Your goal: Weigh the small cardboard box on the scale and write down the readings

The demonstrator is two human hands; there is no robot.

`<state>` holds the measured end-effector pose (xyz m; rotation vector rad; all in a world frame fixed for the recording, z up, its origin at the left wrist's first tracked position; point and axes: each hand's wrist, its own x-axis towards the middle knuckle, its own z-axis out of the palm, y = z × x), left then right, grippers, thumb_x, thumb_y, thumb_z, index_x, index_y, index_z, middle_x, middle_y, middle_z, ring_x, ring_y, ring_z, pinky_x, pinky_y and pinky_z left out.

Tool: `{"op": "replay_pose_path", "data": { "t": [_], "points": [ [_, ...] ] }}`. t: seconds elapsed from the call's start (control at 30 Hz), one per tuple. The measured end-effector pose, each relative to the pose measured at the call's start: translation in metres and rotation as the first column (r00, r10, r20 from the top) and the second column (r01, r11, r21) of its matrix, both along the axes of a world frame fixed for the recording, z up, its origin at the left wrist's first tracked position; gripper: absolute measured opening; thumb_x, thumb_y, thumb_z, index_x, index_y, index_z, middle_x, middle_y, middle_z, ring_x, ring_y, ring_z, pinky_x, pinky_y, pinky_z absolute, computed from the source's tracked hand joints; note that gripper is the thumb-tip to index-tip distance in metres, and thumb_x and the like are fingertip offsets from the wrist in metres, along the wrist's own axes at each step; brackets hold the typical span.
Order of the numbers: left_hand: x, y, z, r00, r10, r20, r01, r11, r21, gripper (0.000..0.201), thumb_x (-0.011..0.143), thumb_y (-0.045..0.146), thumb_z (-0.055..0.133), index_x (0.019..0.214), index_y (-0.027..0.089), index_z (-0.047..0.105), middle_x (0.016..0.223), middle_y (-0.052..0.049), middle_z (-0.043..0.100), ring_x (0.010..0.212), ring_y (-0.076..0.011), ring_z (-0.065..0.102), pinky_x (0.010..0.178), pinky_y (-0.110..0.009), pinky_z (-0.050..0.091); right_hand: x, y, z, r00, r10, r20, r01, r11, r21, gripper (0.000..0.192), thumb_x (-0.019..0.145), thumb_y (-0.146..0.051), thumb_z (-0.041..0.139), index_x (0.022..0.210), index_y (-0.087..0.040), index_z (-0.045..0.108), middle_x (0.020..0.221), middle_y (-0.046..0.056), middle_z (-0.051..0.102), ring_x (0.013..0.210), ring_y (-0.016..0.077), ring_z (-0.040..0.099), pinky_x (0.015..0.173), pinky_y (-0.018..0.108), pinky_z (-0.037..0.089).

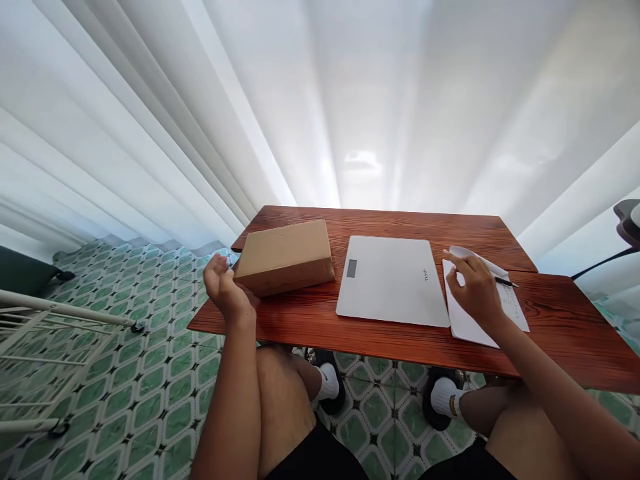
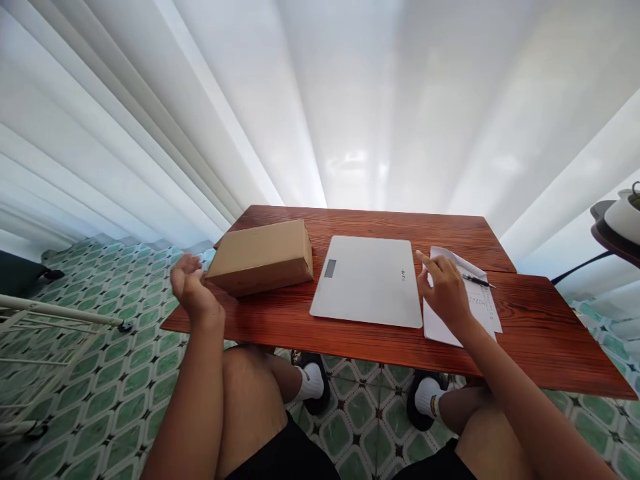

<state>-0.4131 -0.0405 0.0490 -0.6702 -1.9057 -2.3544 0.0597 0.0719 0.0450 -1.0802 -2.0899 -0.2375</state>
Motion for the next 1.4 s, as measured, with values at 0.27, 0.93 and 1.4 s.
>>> {"op": "replay_pose_path", "data": {
  "t": [0.27, 0.93, 1.4],
  "points": [
    [0.002, 0.002, -0.013, 0.957, -0.194, 0.216, 0.183, 0.981, 0.07, 0.057, 0.08, 0.031, 0.055, 0.135, 0.017, 0.057, 0.139, -0.013, 0.06, 0.132, -0.0275, 0.055, 0.114, -0.041, 0.043, -0.122, -0.009, 0.016, 0.954, 0.195, -0.226, -0.248, 0.94, -0.236, 0.042, 0.097, -0.024, 0.044, 0.135, -0.021, 0.062, 0.102, 0.011, 0.065, 0.098, 0.0271, 0.062, 0.088, 0.045, 0.055],
    [0.027, -0.006, 0.002, 0.94, -0.195, 0.278, 0.218, 0.974, -0.054, 0.048, 0.098, 0.037, 0.063, 0.142, 0.017, 0.055, 0.155, -0.013, 0.049, 0.143, -0.025, 0.046, 0.118, -0.034, 0.038, -0.266, -0.022, 0.007, 0.808, -0.085, -0.583, -0.498, 0.433, -0.752, 0.077, 0.1, -0.065, 0.034, 0.163, -0.022, 0.028, 0.169, 0.007, 0.026, 0.158, 0.0266, 0.022, 0.129, 0.051, 0.019],
    [0.032, -0.007, 0.006, 0.894, -0.208, 0.397, 0.275, 0.954, -0.119, 0.045, 0.103, 0.032, 0.054, 0.146, 0.019, 0.05, 0.148, -0.012, 0.056, 0.132, -0.0263, 0.055, 0.105, -0.036, 0.049, -0.273, -0.031, 0.011, 0.799, -0.107, -0.592, -0.503, 0.422, -0.755, 0.064, 0.101, -0.055, 0.035, 0.155, -0.023, 0.044, 0.157, 0.006, 0.049, 0.148, 0.0295, 0.041, 0.125, 0.05, 0.03]
  ]
}}
